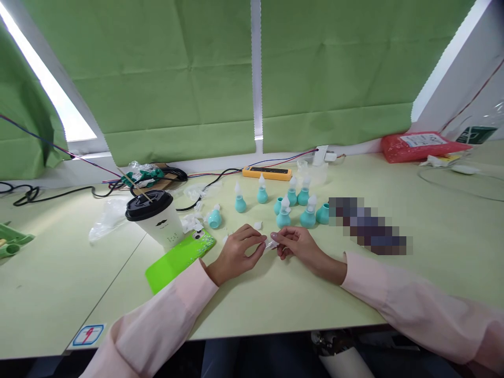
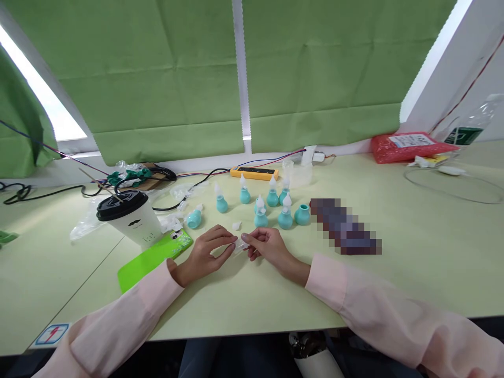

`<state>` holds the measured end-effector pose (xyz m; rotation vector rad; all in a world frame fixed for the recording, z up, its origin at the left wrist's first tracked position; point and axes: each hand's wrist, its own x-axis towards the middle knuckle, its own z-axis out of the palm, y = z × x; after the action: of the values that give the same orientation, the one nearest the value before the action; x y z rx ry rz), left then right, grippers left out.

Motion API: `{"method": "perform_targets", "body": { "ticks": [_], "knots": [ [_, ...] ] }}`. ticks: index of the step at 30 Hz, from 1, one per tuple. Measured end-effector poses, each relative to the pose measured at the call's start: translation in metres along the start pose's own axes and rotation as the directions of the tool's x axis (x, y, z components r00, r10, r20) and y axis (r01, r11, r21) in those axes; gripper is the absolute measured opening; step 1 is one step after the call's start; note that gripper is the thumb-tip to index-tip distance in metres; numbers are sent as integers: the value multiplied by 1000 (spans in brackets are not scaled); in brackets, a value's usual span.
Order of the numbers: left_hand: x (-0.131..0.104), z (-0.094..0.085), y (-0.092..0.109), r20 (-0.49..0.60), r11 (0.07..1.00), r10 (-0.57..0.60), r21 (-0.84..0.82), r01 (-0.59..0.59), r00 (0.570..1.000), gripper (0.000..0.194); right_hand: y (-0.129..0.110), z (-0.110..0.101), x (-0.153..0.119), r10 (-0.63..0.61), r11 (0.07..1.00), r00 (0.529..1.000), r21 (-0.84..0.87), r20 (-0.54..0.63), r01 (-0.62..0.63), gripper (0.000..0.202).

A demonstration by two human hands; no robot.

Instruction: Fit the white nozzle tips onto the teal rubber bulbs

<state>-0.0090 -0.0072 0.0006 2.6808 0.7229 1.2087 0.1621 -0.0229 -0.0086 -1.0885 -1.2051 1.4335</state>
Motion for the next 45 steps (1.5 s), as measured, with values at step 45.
{"method": "perform_targets", "body": {
  "ticks": [45],
  "knots": [
    [-3,3,-1,-63,1000,-24,17,25,998,17,1,0,-1,-34,998,998,46,46,32,31]
  ]
}}
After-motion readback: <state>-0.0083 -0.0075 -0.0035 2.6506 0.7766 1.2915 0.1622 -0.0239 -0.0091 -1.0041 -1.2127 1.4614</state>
